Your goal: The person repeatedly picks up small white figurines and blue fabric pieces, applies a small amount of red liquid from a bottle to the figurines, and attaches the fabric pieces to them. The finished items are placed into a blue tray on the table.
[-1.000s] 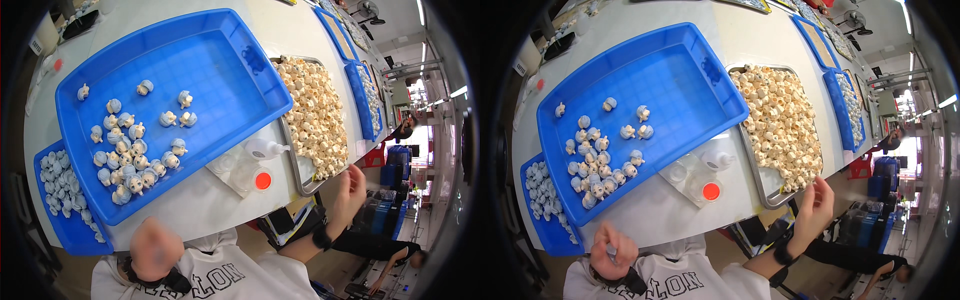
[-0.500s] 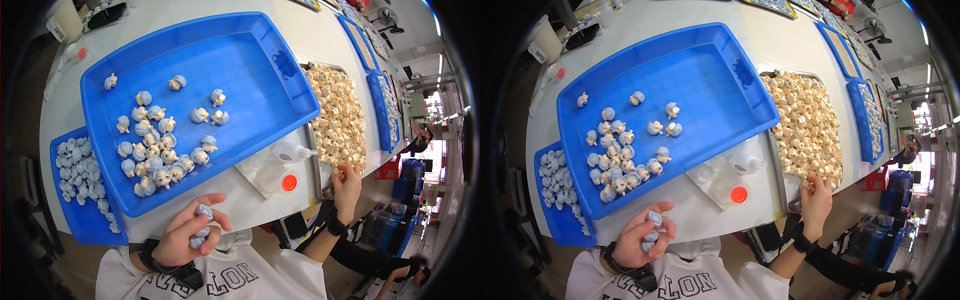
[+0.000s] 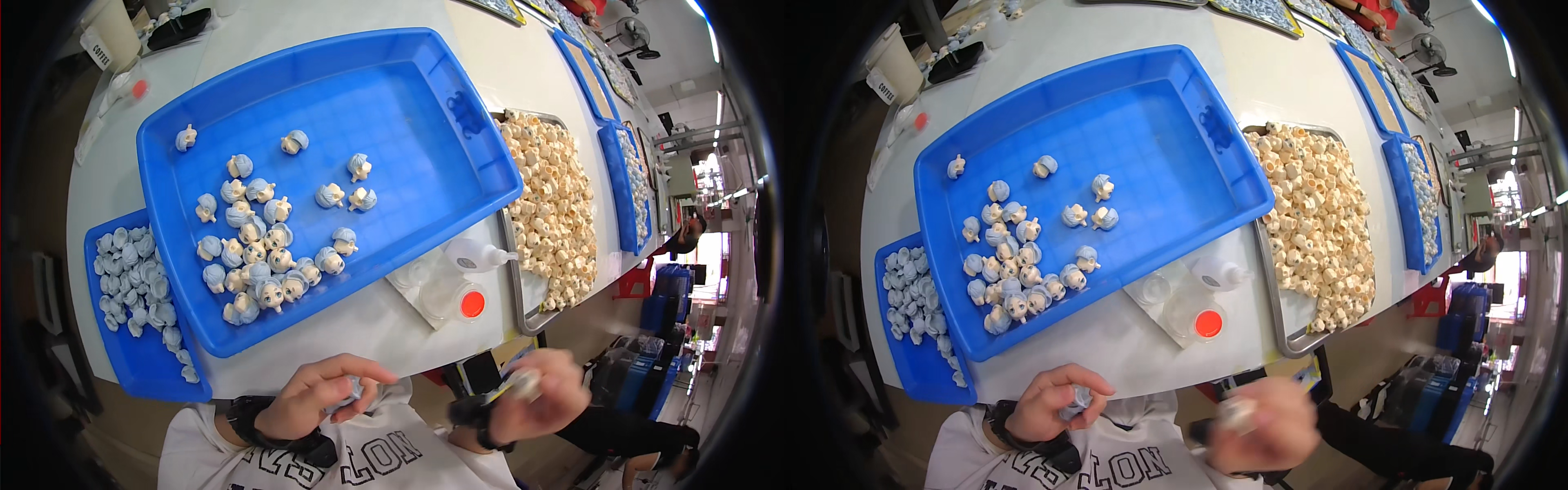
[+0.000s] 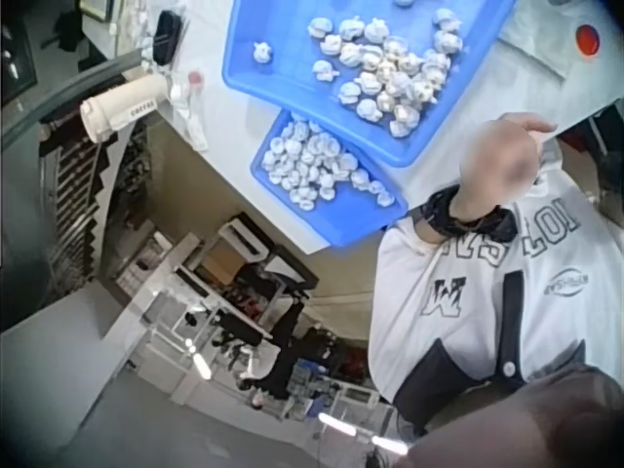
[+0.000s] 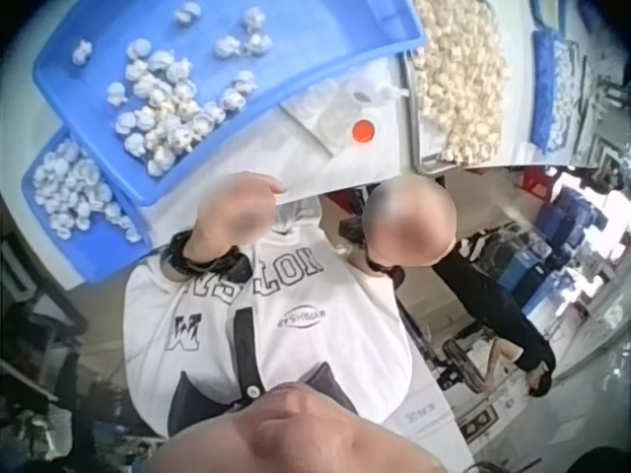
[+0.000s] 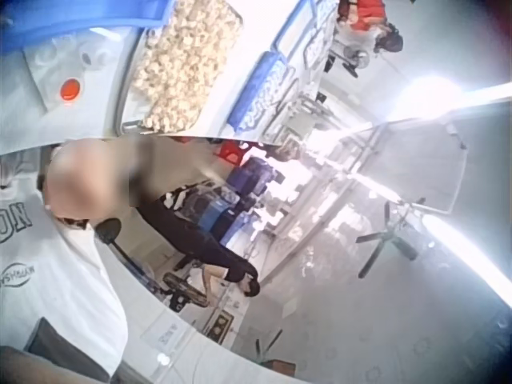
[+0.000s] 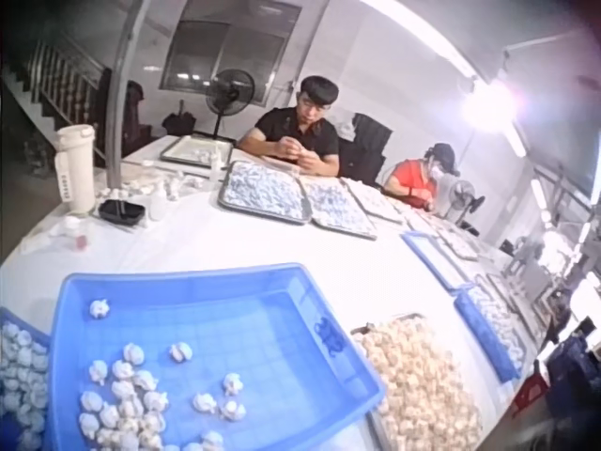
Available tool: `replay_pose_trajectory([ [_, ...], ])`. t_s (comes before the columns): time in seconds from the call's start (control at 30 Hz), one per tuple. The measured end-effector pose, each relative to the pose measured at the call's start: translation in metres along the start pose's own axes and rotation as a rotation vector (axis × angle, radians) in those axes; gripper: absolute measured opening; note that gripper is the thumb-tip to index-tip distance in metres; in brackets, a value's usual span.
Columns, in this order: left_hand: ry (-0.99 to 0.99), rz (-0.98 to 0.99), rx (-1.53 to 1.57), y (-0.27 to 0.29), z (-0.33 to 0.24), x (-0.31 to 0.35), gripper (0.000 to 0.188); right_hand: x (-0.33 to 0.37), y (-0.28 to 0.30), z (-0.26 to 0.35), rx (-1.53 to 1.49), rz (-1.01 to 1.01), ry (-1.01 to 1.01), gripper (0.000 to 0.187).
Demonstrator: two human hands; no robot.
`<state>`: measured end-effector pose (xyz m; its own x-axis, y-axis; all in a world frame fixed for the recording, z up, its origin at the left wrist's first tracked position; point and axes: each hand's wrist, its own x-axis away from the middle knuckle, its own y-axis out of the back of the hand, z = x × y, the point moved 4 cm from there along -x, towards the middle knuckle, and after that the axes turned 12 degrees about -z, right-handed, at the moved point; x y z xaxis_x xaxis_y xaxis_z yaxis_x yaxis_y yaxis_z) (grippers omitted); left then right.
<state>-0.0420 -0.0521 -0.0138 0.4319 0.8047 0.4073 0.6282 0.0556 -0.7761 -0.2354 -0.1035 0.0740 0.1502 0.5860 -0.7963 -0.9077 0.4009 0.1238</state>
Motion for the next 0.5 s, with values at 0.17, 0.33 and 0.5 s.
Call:
replay_pose_trajectory([
  [0.17, -0.068, -0.057, -0.073, -0.011, -0.003, 0.005, 0.039, 0.015, -0.052, 0.019, -0.172, 0.483, -0.122, 0.041],
  [0.33, -0.069, -0.097, -0.177, -0.002, -0.002, 0.009, 0.040, 0.037, -0.066, 0.013, -0.300, 0.469, -0.272, 0.041],
  [0.5, 0.079, -0.129, -0.054, 0.003, 0.005, 0.013, 0.041, 0.039, -0.066, 0.014, -0.233, 0.528, -0.227, 0.041],
])
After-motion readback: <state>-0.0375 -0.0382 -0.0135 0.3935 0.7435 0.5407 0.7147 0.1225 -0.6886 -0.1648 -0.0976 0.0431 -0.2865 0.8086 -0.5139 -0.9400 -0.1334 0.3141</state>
